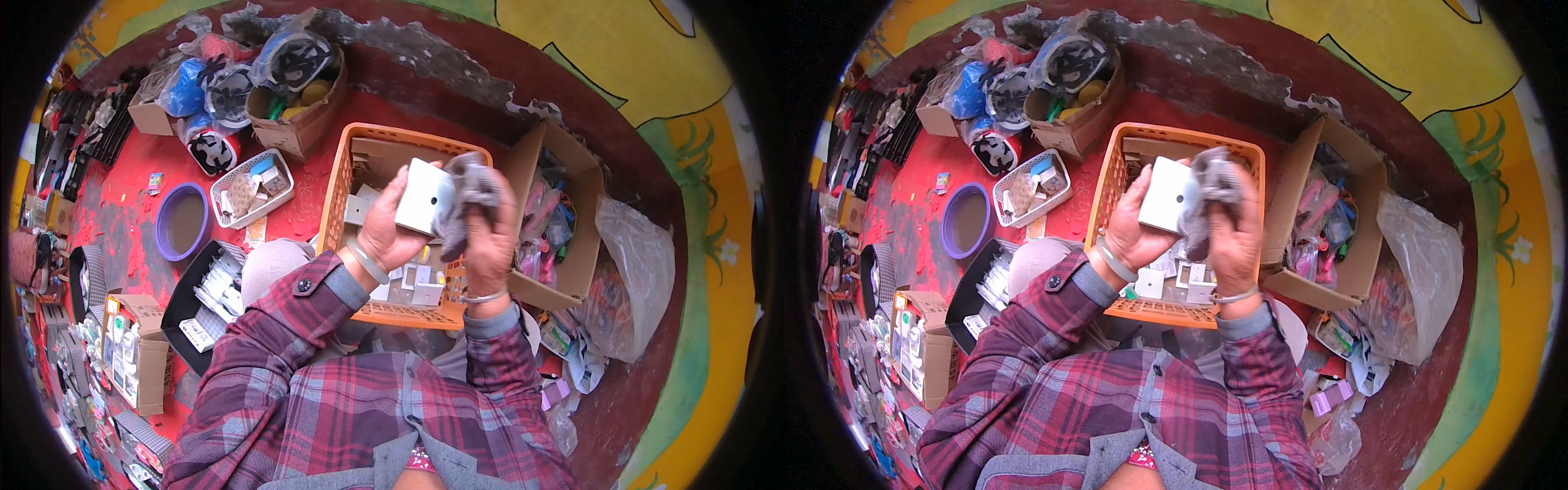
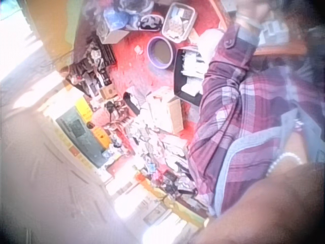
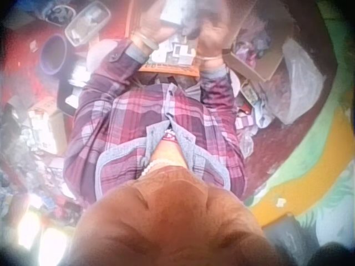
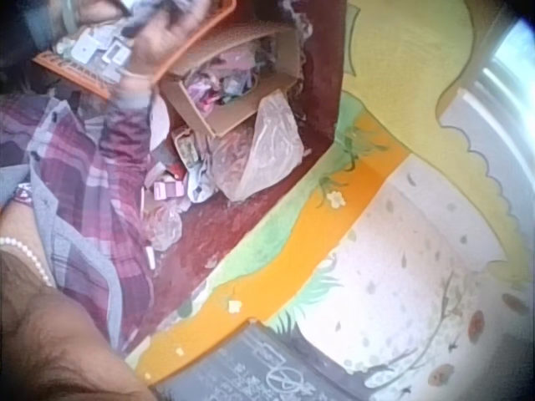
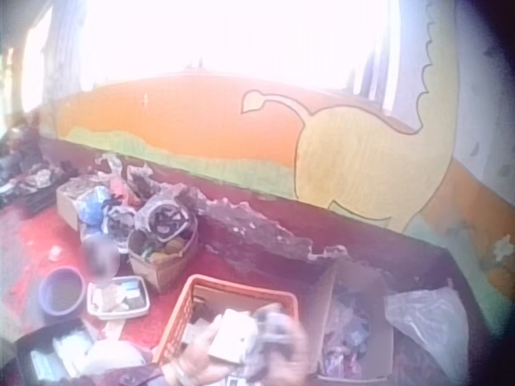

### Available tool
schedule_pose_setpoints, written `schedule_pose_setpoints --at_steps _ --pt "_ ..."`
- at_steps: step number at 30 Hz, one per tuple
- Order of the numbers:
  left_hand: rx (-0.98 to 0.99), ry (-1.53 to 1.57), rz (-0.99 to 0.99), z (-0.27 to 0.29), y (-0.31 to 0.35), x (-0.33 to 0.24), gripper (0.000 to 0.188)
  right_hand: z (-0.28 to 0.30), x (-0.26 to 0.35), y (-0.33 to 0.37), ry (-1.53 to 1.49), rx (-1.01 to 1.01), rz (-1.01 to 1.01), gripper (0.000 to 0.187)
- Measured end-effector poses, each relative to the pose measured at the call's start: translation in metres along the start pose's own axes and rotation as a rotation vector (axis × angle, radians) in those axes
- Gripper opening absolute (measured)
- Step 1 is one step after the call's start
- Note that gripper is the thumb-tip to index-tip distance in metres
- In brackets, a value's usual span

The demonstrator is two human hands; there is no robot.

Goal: The person wipes a square electronic component with a cloth and then places it into a container with other packaged components.

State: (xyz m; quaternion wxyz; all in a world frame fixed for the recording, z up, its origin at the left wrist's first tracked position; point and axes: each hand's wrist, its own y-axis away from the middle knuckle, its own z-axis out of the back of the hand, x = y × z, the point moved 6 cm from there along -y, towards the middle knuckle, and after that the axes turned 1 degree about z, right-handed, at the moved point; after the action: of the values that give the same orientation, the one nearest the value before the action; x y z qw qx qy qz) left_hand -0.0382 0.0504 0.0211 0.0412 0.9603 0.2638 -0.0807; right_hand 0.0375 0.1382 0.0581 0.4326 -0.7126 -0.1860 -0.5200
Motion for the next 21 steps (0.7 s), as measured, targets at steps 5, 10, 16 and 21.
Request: schedule_pose_setpoints --at_steps 5,10,16,21 --pt "-0.044 -0.096 -0.011 0.013 0.005 0.022 0.036 -0.024 -0.006 0.013 0.497 0.078 0.150 0.044" --pt "0.026 -0.104 0.055 0.012 0.005 0.014 0.047 -0.047 0.014 0.023 0.556 0.304 0.356 0.048" --pt "0.027 -0.144 -0.198 -0.012 0.012 -0.040 0.050 -0.042 0.013 0.032 0.626 0.294 0.464 0.042" --pt "0.081 -0.001 -0.316 -0.026 0.046 -0.098 0.052 0.012 -0.044 0.037 -0.061 0.017 -0.276 0.042"
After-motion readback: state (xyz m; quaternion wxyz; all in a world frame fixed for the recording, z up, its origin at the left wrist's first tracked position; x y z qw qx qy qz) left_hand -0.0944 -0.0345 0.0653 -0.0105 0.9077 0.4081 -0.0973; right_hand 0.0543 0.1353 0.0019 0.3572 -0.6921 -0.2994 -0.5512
